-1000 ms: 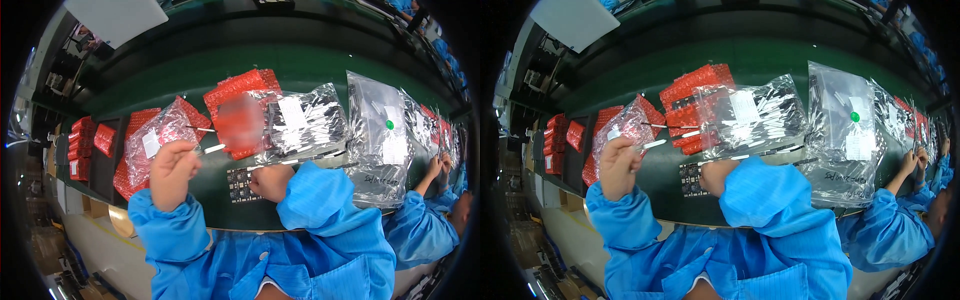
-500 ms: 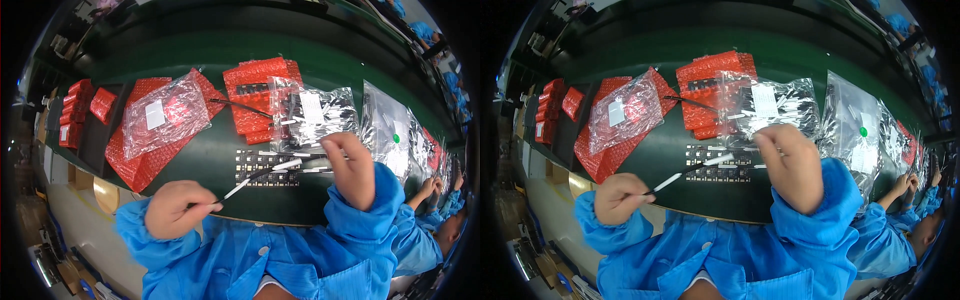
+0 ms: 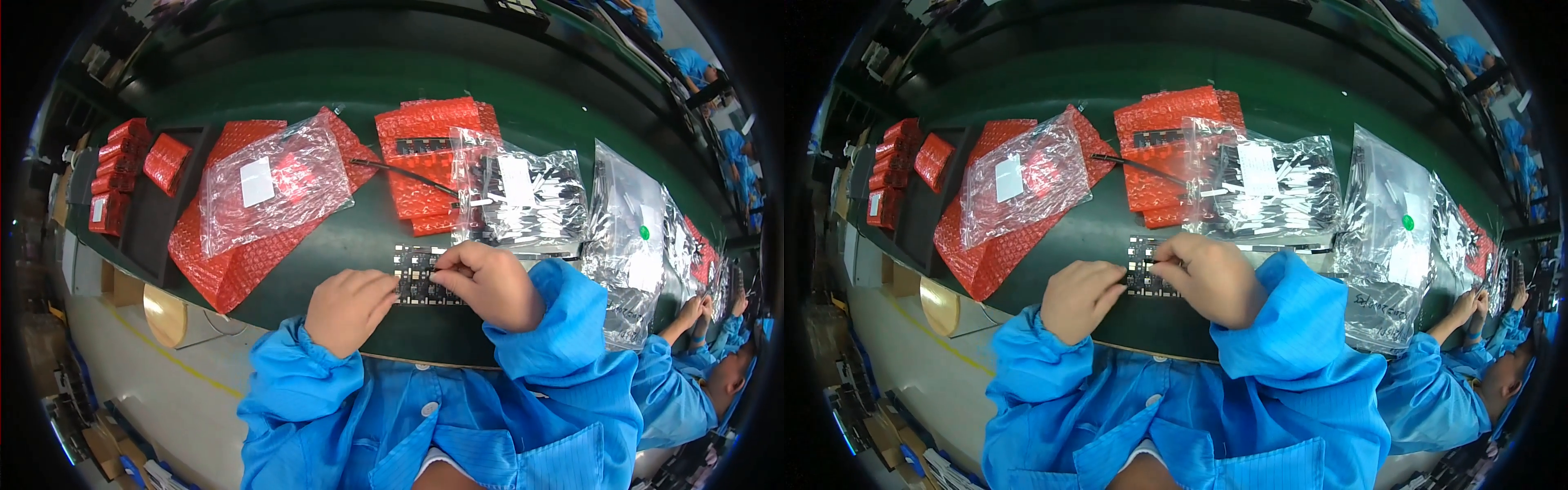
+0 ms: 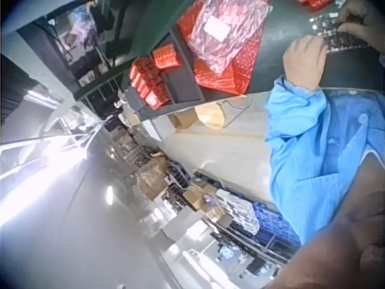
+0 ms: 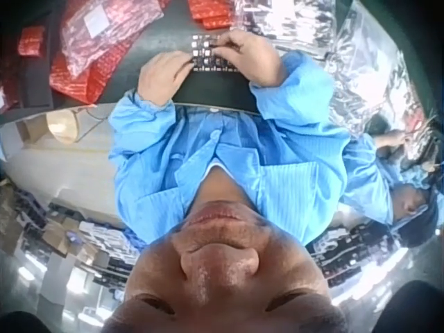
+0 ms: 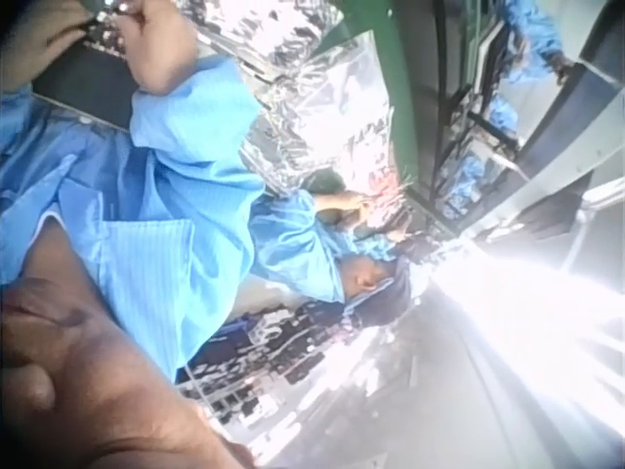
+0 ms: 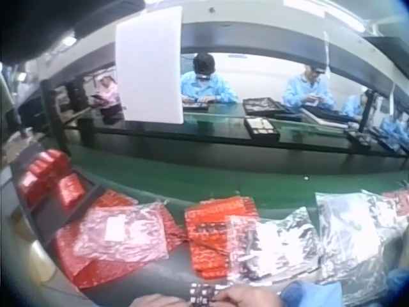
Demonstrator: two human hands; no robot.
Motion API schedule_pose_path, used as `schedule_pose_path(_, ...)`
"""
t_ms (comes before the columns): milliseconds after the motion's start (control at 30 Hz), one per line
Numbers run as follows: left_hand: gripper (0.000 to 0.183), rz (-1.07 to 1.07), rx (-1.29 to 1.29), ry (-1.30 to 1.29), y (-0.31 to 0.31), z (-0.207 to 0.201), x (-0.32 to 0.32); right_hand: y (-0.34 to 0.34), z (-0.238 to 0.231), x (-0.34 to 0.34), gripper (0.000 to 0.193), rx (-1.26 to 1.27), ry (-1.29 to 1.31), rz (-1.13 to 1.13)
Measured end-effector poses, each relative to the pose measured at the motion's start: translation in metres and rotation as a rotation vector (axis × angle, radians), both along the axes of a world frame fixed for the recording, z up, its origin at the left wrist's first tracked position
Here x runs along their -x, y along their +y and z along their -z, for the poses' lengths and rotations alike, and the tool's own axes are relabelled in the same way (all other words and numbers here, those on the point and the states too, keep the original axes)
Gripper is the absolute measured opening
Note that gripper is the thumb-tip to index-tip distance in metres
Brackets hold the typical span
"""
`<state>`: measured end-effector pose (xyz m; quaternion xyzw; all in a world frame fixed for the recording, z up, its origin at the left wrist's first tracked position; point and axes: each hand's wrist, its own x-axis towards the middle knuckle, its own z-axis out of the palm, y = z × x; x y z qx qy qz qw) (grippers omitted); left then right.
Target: The person assembles circuit boards by taking strip components from bags and bubble wrap, then pressing and attaching the strips onto the boards by hand.
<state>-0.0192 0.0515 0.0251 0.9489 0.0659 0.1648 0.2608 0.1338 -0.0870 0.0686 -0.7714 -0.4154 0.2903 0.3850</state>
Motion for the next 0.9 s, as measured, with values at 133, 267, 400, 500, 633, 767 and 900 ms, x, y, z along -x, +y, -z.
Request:
schedule_pose_path(133, 0.026, 0.073, -0.087, -0.036, -0.012, 0.024, 0.005, 0.002, 0.025, -0.007, 0.016, 0.184, -0.071, -0.059)
schedule_pose_path(267, 0.026, 0.077, -0.058, -0.036, -0.019, 0.024, 0.006, 0.004, 0.039, -0.009, 0.018, 0.284, -0.135, -0.186)
schedule_pose_path(400, 0.026, 0.05, -0.05, -0.08, -0.019, 0.027, 0.005, 0.011, 0.039, -0.002, 0.018, 0.312, -0.101, -0.188)
schedule_pose_path(500, 0.025, 0.035, -0.054, -0.116, -0.018, 0.03, 0.004, 0.013, 0.046, 0.004, 0.017, 0.244, -0.141, -0.173)
schedule_pose_path(633, 0.023, 0.041, -0.067, -0.104, -0.019, 0.032, 0.003, 0.013, 0.053, 0.006, 0.017, 0.257, -0.21, -0.17)
schedule_pose_path(767, 0.022, 0.026, -0.071, -0.082, -0.019, 0.031, 0.003, 0.013, 0.055, 0.006, 0.016, 0.271, -0.238, -0.158)
schedule_pose_path(900, 0.023, 0.028, -0.064, -0.092, -0.019, 0.031, 0.003, 0.013, 0.058, 0.007, 0.015, 0.263, -0.241, -0.16)
